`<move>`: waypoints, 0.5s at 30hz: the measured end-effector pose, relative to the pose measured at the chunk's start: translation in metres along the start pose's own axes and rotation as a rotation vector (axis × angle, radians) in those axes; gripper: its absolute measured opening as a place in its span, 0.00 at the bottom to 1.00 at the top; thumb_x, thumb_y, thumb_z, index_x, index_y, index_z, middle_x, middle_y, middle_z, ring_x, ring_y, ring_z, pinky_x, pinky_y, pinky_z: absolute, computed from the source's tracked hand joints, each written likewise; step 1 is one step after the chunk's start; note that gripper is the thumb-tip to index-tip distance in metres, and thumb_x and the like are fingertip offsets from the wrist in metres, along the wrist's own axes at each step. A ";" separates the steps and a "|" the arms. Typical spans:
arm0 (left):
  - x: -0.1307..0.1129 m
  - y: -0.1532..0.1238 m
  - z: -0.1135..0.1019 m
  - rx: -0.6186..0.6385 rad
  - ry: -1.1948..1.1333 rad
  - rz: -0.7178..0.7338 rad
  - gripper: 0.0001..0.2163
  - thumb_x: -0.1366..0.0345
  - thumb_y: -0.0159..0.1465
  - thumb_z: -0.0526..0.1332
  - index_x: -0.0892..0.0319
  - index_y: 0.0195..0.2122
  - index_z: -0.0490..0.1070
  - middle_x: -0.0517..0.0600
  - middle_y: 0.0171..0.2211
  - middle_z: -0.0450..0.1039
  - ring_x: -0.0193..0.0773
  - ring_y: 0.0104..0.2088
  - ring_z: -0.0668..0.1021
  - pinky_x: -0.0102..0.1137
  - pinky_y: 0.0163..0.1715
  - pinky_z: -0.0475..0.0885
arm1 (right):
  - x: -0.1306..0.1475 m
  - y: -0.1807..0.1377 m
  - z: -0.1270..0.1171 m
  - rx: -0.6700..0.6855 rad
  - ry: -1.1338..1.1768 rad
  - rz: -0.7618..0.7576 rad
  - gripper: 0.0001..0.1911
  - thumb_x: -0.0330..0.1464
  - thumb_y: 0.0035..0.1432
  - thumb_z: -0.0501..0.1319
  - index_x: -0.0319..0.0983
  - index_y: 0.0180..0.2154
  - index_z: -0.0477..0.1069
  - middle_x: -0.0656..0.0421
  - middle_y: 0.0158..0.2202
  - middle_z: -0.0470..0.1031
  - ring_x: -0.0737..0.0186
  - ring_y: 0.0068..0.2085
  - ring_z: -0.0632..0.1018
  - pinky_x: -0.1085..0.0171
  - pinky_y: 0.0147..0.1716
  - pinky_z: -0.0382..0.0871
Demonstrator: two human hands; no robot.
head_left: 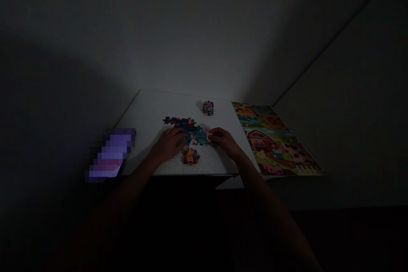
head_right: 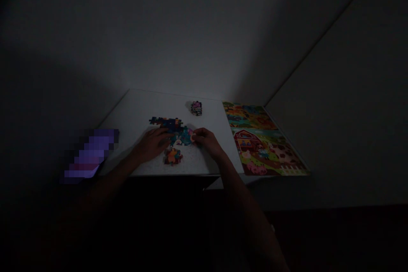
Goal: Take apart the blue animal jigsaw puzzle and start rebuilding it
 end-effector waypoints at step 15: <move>0.000 0.000 0.000 -0.009 -0.051 -0.005 0.15 0.59 0.68 0.54 0.53 0.53 0.72 0.53 0.57 0.69 0.45 0.59 0.69 0.44 0.59 0.61 | 0.001 -0.030 0.041 0.079 -0.104 0.032 0.15 0.40 0.44 0.70 0.39 0.31 0.69 0.62 0.28 0.74 0.65 0.30 0.73 0.63 0.35 0.65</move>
Point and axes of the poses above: each hand's wrist, its own y-axis towards the middle knuckle, its own z-axis out of the palm, x = y × z, the point moved 6 cm from there along y, towards the middle knuckle
